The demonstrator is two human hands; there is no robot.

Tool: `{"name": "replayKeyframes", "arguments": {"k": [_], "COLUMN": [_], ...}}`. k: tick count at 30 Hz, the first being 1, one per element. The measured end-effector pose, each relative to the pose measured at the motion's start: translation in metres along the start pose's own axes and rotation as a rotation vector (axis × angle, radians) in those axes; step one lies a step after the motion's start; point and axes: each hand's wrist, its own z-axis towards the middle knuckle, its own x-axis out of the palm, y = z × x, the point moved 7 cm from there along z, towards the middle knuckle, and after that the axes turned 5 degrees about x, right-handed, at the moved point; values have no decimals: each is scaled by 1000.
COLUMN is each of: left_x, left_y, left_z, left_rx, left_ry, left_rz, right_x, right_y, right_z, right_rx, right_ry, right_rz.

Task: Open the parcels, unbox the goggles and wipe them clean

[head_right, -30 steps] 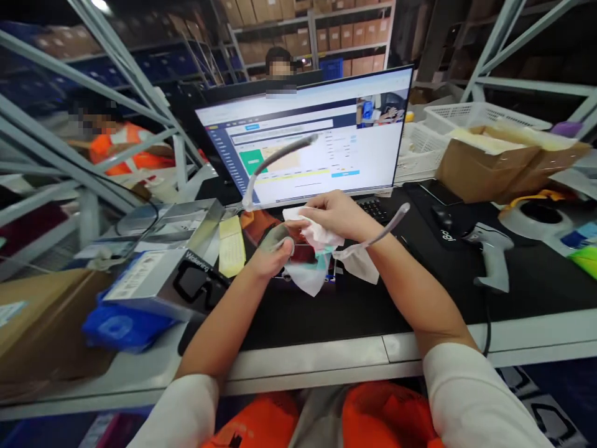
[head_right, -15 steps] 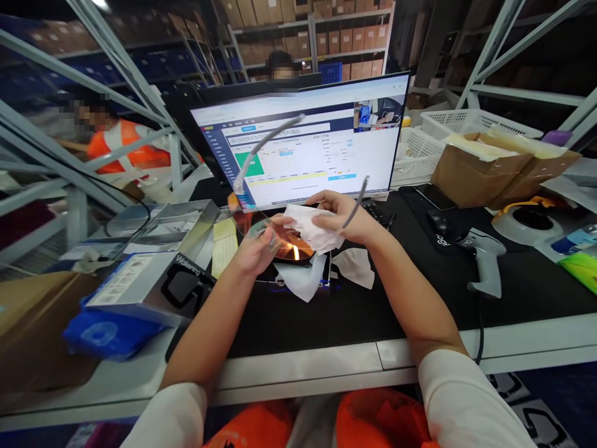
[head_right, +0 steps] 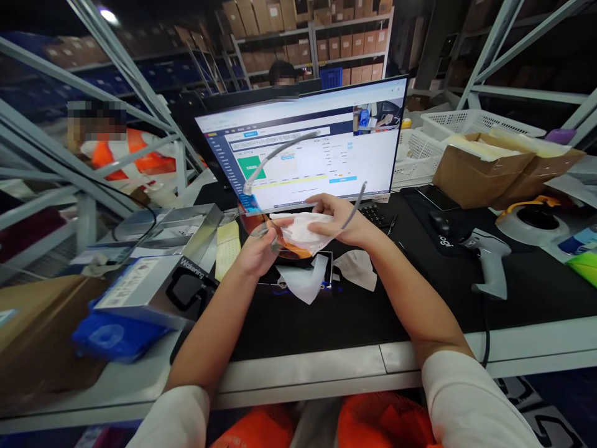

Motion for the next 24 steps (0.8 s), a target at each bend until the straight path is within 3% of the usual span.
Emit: {"name": "replayKeyframes", "arguments": {"k": [3, 6, 9, 11, 15, 19, 22, 24], "left_x": [-8, -12, -12, -10, -3, -4, -6, -6], "left_y": [-6, -11, -12, -12, -14, -13, -9, -13], "left_z": [0, 0, 1, 1, 0, -1, -1, -1], "left_rx": [-4, 3, 29, 60, 128, 132, 81, 108], "left_ry": [13, 69, 88, 76, 97, 130, 174, 176], "left_rz": [4, 37, 65, 51, 41, 103, 220, 281], "right_x": [-11, -23, -20, -5, 26, 27, 17, -1], "right_y": [-10, -14, -10, -2, 16, 12, -7, -17], "right_z": [2, 3, 1, -2, -11, -11, -1, 3], "right_rx": [94, 136, 122, 109, 122, 103, 145, 110], "right_ry": [46, -98, -247, -179, 133, 182, 25, -216], "right_rz": [8, 172, 452, 608, 684, 625, 566, 501]}}
